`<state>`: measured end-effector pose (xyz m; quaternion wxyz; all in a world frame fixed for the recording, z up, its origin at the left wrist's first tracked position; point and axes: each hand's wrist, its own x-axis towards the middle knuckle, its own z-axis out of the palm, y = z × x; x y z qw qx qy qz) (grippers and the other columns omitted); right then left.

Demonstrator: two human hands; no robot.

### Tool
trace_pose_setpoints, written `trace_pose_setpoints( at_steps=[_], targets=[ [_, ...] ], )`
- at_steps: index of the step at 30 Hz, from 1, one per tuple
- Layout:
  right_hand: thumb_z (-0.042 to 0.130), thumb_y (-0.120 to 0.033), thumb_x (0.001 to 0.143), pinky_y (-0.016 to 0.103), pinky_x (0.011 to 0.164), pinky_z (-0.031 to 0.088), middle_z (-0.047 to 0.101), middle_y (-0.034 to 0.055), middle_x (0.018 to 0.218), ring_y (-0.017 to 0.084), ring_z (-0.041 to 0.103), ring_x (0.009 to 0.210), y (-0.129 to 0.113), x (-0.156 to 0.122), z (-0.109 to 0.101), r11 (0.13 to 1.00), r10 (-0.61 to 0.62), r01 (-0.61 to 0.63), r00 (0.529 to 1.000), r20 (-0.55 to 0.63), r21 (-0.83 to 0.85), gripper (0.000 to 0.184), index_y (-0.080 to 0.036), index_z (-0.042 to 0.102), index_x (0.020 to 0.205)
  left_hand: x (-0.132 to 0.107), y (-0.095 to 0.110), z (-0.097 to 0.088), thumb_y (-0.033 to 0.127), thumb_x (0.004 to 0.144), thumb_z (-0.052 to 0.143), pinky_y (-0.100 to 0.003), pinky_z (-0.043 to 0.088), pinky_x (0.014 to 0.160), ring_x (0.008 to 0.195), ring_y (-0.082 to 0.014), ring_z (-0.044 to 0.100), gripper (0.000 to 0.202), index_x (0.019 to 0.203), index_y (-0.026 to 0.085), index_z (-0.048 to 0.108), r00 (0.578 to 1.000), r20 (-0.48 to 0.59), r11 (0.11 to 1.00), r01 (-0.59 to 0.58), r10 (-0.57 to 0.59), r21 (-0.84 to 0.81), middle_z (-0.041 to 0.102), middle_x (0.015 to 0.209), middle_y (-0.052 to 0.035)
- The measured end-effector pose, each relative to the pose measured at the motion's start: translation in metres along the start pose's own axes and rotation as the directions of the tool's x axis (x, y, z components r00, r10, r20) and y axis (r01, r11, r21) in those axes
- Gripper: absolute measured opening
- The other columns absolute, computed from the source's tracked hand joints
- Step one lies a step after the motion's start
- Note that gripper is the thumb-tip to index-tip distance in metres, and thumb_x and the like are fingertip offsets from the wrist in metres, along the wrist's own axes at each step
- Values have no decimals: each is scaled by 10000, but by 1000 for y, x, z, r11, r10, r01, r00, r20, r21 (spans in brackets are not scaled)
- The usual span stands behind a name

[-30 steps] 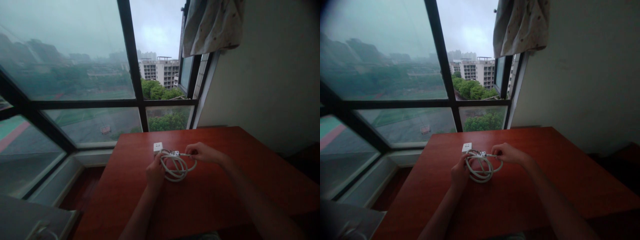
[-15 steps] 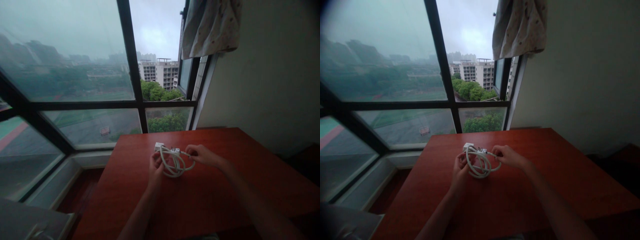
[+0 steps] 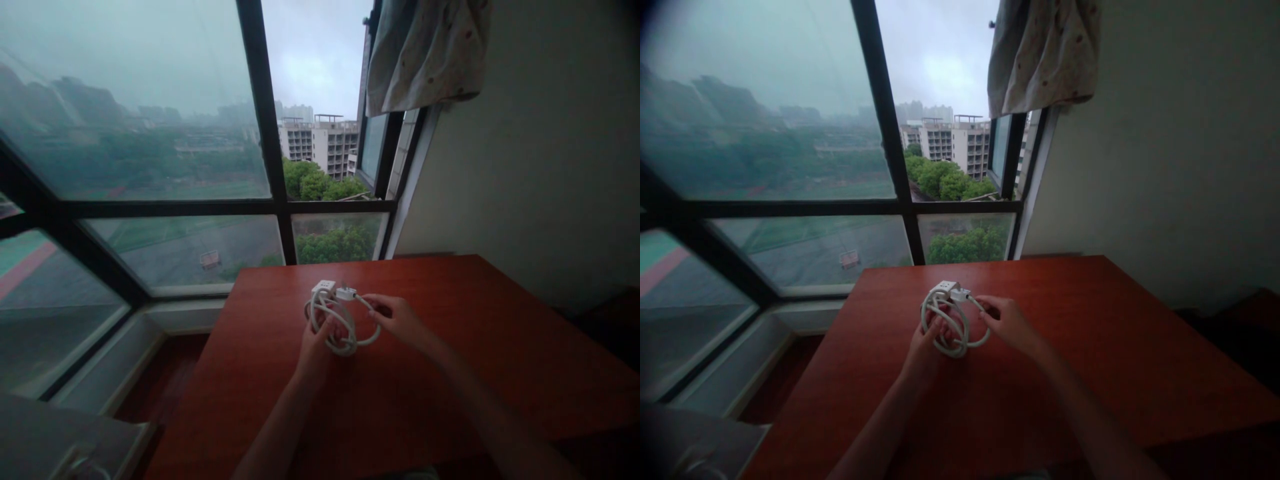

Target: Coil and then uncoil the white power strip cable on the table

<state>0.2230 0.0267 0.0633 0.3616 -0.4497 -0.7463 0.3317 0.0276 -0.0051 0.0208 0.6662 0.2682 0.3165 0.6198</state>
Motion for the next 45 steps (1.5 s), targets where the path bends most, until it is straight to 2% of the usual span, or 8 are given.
trace_pose_setpoints(
  at_steps=[7,12,16,20,27,33,39,45],
  targets=[
    [569,-186,785,268,638,500,744,59,935,168,658,712,4,-18,1,994,-46,53,996,74,-98,341,-190,702,1099,0,21,-7,209,669,623,-251,501,547,600,-120,585,414,1079,162,657,995,29,991,99,-96,-90,681,958,-48],
    [527,-132,785,276,677,499,751,60,906,178,671,738,2,-14,7,980,-82,115,977,197,-161,343,-197,723,1060,2,21,-16,154,564,547,-321,528,706,881,-259,641,492,1028,145,711,980,195,986,-3,-31,170,696,1064,-96],
    [498,-90,780,301,766,499,742,56,981,196,678,854,4,-10,15,983,-120,148,966,230,-105,385,-219,714,1071,0,27,-16,228,646,584,-425,407,997,1149,-332,540,426,1042,160,723,901,425,907,-106,-87,409,659,1177,-96],
    [521,-129,800,306,759,499,731,65,985,197,662,867,12,-9,20,997,-64,68,993,99,-42,296,-197,719,1009,0,36,-15,274,727,514,-459,319,1075,1252,-340,456,430,1096,157,703,828,552,865,-204,-97,459,618,1238,-104],
    [416,-308,940,313,815,479,708,60,960,188,637,891,-6,-9,25,1000,-25,25,999,39,20,312,-182,698,980,5,23,-16,98,744,566,-439,325,1083,1249,-275,442,529,1262,207,575,819,567,405,-549,85,731,548,1293,-103],
    [513,-433,885,403,946,427,636,103,1154,253,559,1071,-34,-21,53,966,-43,17,994,-98,-257,344,-187,639,1091,9,8,-26,92,748,559,-427,393,1012,1188,-279,493,488,1223,200,582,844,528,46,-533,92,845,578,1254,-120],
    [611,-236,748,476,989,403,588,146,1221,318,506,1133,-33,-28,89,894,-143,13,955,-260,-447,488,-177,550,1229,1,17,-23,119,766,550,-311,449,783,898,-237,612,276,982,236,676,899,406,39,-417,167,908,675,1017,-85],
    [527,-192,758,367,830,493,681,95,1016,243,634,898,-6,-20,63,928,-21,-137,910,-415,-346,356,-211,614,1103,1,34,-23,215,806,595,-273,389,711,804,-203,601,157,908,282,693,893,355,78,-389,279,918,700,930,-37]
  ],
)
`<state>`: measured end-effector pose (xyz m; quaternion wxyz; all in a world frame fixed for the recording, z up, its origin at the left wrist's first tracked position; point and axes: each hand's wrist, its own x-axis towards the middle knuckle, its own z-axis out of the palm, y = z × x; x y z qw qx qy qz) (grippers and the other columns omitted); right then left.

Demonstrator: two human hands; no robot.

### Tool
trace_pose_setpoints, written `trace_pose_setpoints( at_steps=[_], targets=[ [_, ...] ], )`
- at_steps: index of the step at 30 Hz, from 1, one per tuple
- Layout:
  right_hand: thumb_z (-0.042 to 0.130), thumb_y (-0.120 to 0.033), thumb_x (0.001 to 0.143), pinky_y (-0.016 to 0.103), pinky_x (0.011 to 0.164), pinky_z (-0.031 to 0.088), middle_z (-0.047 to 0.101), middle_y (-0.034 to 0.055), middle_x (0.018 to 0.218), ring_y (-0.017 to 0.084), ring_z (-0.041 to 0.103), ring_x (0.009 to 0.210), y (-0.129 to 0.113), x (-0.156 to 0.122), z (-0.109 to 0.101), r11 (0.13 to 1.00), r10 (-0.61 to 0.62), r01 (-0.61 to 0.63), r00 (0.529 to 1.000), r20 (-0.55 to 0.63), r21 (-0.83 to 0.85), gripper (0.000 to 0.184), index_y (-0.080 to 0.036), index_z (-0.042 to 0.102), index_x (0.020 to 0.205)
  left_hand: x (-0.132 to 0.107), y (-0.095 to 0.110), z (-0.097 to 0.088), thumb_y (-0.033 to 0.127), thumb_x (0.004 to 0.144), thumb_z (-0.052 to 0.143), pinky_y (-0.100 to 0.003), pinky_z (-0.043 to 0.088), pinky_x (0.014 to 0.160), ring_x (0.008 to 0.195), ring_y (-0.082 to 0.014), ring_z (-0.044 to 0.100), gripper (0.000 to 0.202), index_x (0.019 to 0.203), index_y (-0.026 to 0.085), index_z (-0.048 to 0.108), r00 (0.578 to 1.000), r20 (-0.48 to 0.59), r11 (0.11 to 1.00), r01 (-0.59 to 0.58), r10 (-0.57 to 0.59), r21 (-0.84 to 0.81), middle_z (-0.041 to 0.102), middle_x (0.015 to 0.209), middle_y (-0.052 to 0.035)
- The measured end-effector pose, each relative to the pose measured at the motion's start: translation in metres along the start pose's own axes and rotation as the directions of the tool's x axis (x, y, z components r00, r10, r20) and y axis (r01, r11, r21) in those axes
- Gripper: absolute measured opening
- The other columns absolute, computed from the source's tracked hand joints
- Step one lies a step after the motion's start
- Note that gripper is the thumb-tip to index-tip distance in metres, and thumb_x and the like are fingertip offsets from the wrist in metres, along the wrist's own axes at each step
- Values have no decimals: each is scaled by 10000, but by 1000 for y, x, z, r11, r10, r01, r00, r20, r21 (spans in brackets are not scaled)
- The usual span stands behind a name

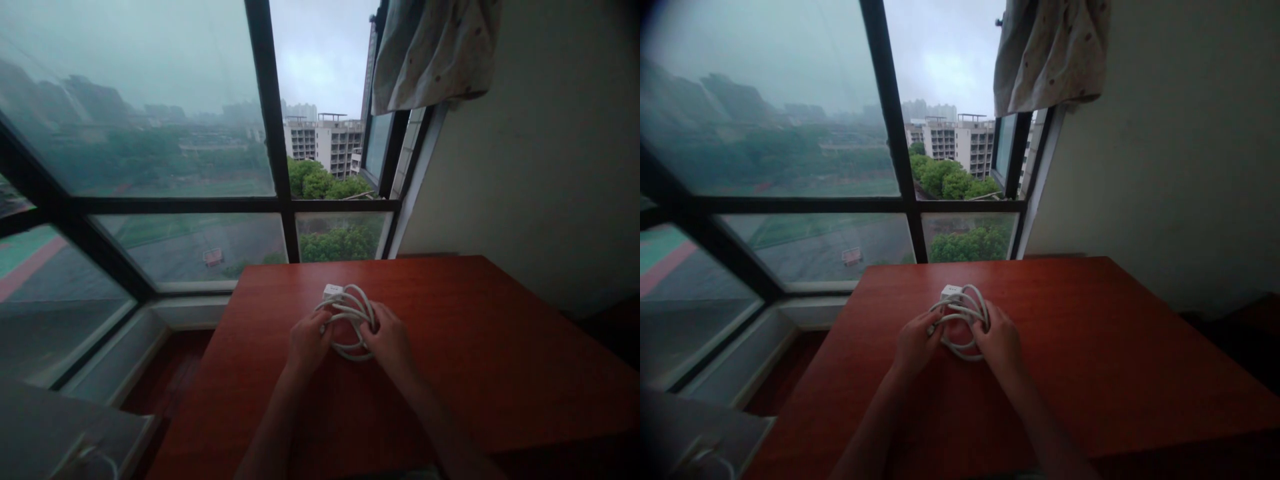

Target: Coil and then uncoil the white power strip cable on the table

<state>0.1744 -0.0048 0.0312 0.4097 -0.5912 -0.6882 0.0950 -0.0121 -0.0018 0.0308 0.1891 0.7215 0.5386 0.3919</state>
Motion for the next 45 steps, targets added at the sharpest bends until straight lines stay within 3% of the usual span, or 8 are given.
trace_pose_setpoints(
  at_steps=[6,14,20,24,28,33,41,45],
  targets=[
    [553,-283,773,326,686,533,715,54,884,214,679,726,46,14,-6,949,243,-241,970,18,203,460,-206,534,1226,5,-13,-10,316,844,578,-237,350,617,636,-150,536,145,831,231,695,997,-64,999,33,-34,-26,633,711,-5],
    [535,-437,812,301,514,541,689,47,838,200,672,608,79,13,1,809,346,-389,921,177,442,480,-177,463,1209,6,-14,-10,359,836,593,-216,378,578,600,-127,501,197,837,194,700,996,-63,975,54,-69,-217,592,653,16],
    [578,-409,821,431,814,537,661,128,1074,265,653,944,66,13,-8,950,211,-214,977,37,227,570,-173,422,1316,-1,0,10,241,786,640,-276,461,773,847,-193,613,158,909,257,737,997,6,977,-70,72,-203,671,972,-59],
    [564,-288,844,537,1030,374,538,157,1289,311,473,1220,36,8,-20,992,-120,111,972,-202,-55,463,-190,496,1291,-4,4,17,266,786,651,-313,462,838,881,-217,604,176,933,284,745,998,-17,963,-67,65,-262,661,975,-72],
    [466,-216,906,458,1028,403,588,109,1221,252,511,1173,3,-2,-25,930,-366,366,930,10,26,351,-236,555,1246,-5,9,17,282,799,646,-326,455,864,895,-225,598,174,943,288,744,997,-26,959,-82,78,-271,661,961,-75],
    [428,-258,942,393,916,480,657,77,1079,219,591,1033,-6,0,-14,939,-311,255,917,249,232,307,-241,608,1191,-4,17,11,299,819,631,-315,460,856,916,-221,607,179,960,249,729,994,-32,929,-105,100,-354,657,997,-85],
    [480,-363,922,355,884,486,686,81,1065,219,620,1010,9,11,-19,895,-128,26,972,199,446,279,-219,688,1040,1,-2,14,432,879,517,-326,499,786,869,-234,644,330,1016,176,674,962,2,745,211,-271,-633,704,970,-83],
    [516,-374,899,340,855,494,701,76,1018,217,639,959,12,11,-20,893,-99,0,975,197,449,268,-216,702,1007,1,-6,25,321,795,642,-355,475,886,1009,-257,628,321,1093,203,662,965,49,755,234,-259,-612,694,1081,-91]
  ],
)
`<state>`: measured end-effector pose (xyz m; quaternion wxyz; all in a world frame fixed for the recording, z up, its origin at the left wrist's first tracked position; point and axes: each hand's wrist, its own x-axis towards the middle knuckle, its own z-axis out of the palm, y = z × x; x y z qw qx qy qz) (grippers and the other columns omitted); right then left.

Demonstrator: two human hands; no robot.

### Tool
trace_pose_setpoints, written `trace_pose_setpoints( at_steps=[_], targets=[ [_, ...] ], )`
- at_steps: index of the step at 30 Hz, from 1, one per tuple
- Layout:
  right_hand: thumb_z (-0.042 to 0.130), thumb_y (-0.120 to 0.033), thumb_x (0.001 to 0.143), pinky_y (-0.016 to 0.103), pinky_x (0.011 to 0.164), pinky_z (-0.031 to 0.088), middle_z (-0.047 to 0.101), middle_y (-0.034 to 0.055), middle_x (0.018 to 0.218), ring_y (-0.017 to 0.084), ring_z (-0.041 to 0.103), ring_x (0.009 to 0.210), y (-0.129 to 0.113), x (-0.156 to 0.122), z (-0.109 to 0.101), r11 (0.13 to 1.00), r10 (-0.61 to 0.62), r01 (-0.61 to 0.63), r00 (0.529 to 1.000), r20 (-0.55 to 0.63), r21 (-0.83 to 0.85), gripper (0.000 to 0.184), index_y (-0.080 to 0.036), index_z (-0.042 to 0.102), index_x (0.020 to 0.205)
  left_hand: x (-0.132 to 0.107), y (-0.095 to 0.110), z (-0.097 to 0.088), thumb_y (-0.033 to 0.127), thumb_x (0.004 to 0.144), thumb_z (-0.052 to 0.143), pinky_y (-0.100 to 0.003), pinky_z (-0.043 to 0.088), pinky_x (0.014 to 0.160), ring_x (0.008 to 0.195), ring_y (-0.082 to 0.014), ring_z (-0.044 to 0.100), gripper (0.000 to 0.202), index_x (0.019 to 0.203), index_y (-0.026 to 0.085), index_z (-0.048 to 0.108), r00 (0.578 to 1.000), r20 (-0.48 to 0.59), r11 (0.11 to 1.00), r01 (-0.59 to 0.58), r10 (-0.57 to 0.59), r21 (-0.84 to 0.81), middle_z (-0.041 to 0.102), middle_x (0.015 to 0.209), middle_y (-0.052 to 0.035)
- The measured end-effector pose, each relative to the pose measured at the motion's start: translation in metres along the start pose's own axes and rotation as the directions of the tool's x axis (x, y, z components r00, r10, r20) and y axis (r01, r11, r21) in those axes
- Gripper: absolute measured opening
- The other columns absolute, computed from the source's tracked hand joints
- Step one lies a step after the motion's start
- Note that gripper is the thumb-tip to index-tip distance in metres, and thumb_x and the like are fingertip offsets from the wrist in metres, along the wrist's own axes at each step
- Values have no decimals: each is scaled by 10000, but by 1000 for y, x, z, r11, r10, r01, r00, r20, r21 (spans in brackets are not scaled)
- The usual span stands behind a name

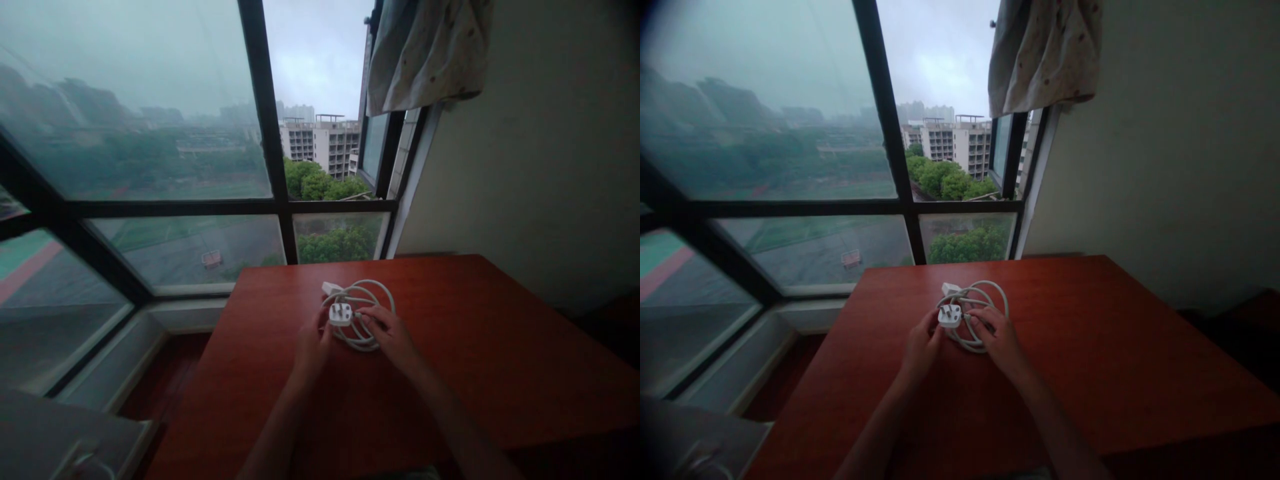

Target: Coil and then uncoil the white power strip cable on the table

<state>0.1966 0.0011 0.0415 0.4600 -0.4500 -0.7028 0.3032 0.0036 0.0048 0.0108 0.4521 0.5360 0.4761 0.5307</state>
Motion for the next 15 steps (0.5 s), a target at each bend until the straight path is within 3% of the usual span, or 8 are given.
trace_pose_setpoints(
  at_steps=[2,5,9,15],
  targets=[
    [522,-357,893,333,844,497,704,75,1010,215,643,946,0,0,0,1000,1,-1,1000,-8,3,256,-210,705,996,1,-3,4,287,744,696,-353,474,901,1071,-263,609,404,1133,193,644,996,86,991,35,-24,-131,674,1147,-105],
    [530,-332,884,334,824,500,712,79,990,220,649,925,1,1,-2,999,6,-8,999,-39,-44,238,-205,709,975,3,-7,7,309,682,757,-318,520,768,959,-257,653,442,1084,151,661,977,169,930,178,-129,-322,692,1090,-125],
    [529,-303,878,336,803,499,722,79,933,223,657,884,2,3,-7,984,-21,12,999,-48,-178,222,-211,723,934,5,-4,4,299,651,780,-278,519,652,730,-199,676,402,998,113,698,945,190,843,325,-268,-429,723,923,-112],
    [505,-298,896,336,780,495,718,81,911,214,656,828,8,1,-12,930,-36,42,999,22,-366,243,-208,724,949,2,9,-1,171,587,713,-244,506,628,702,-171,663,320,901,117,737,929,195,778,370,-314,-508,727,818,-80]
  ],
)
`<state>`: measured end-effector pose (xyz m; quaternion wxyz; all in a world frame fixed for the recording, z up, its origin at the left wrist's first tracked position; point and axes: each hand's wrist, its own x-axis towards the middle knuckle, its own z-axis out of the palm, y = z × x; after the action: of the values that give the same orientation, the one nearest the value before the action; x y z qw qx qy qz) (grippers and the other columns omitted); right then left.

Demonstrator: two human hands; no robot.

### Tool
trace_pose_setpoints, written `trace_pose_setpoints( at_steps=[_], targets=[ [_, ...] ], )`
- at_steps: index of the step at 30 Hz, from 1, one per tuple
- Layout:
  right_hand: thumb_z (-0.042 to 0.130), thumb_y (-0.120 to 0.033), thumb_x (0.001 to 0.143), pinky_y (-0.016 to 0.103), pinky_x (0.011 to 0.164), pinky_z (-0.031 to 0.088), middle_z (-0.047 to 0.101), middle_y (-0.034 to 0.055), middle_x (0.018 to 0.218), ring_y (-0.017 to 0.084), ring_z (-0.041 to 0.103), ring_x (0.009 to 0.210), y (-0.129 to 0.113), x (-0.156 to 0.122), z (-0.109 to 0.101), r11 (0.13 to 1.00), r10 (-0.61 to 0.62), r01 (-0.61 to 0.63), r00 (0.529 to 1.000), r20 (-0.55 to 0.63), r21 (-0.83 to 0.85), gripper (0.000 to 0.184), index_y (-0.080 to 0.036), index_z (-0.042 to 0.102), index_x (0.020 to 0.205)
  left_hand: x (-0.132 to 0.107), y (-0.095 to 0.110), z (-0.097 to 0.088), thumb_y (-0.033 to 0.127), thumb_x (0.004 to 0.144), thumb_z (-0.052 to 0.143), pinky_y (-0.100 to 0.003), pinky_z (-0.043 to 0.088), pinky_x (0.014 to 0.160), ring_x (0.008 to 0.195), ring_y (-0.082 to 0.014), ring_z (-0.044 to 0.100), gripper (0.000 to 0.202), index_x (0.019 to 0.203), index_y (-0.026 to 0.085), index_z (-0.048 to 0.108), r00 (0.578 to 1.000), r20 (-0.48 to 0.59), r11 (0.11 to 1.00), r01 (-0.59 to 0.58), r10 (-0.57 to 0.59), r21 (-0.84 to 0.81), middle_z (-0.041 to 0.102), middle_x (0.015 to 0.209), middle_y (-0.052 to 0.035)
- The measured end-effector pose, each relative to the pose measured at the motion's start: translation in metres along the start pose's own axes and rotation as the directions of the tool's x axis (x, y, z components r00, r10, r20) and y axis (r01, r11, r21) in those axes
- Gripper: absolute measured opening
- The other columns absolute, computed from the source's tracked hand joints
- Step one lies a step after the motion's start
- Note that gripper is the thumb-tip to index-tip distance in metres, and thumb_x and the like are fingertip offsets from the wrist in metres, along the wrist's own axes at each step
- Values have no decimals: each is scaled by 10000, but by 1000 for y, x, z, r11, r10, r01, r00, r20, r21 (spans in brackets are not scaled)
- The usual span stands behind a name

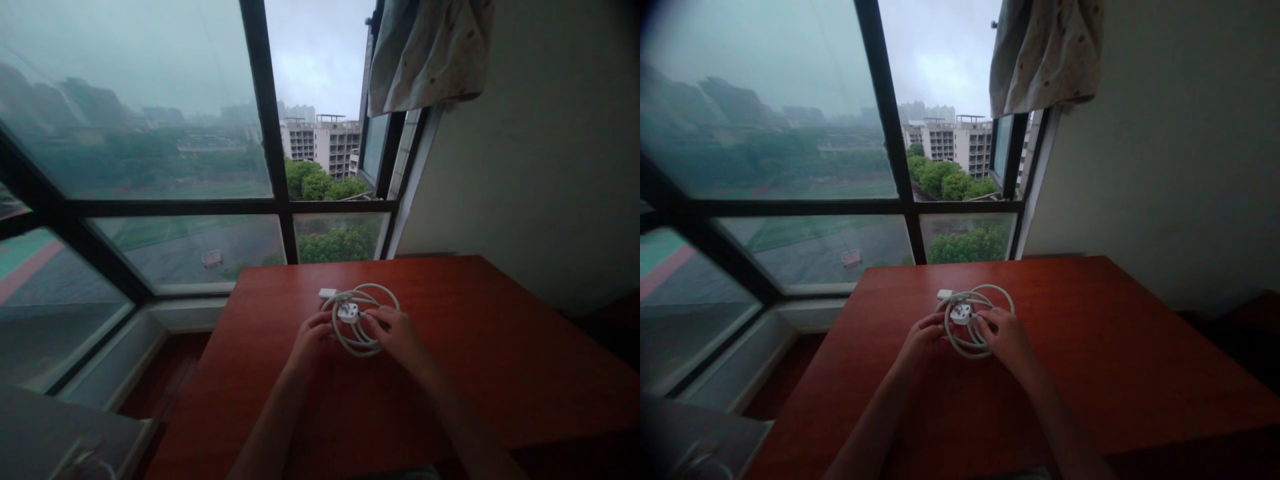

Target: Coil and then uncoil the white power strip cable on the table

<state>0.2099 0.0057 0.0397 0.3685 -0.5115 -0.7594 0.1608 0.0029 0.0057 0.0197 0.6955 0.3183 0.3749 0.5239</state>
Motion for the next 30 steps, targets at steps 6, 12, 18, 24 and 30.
trace_pose_setpoints(
  at_steps=[6,12,18,24,30],
  targets=[
    [487,-285,910,313,760,479,707,68,913,200,645,825,-1,-2,0,996,-13,21,997,82,-87,253,-213,722,968,0,3,-5,199,610,691,-247,484,596,663,-163,639,300,896,124,742,999,51,995,-22,17,96,725,807,-86],
    [520,-252,898,294,775,467,696,60,909,185,635,829,-6,0,-7,999,-41,45,988,146,-27,218,-210,723,967,-2,5,-5,270,699,687,-204,388,499,517,-108,545,352,1023,139,726,986,98,923,-160,133,349,695,681,-33],
    [515,-232,902,278,728,460,669,43,836,168,610,774,-11,3,-10,996,-83,84,960,266,6,211,-211,725,889,-2,12,-5,329,788,656,-313,479,771,871,-223,632,318,1051,161,717,941,175,798,-339,291,498,720,978,-89],
    [451,-259,933,330,820,467,660,68,936,196,597,887,-24,2,7,997,-78,82,974,213,-11,239,-193,678,968,1,6,-10,261,788,607,-307,488,779,956,-219,592,293,1052,181,709,907,235,665,-416,349,620,621,1086,-98],
    [623,-154,708,494,1003,395,554,160,1218,321,479,1148,-17,-10,39,990,-31,37,999,44,-134,567,-137,515,1264,4,-13,-12,90,731,551,-404,428,985,1164,-236,517,552,1269,211,514,864,312,609,-501,395,615,545,1273,-100]
  ],
)
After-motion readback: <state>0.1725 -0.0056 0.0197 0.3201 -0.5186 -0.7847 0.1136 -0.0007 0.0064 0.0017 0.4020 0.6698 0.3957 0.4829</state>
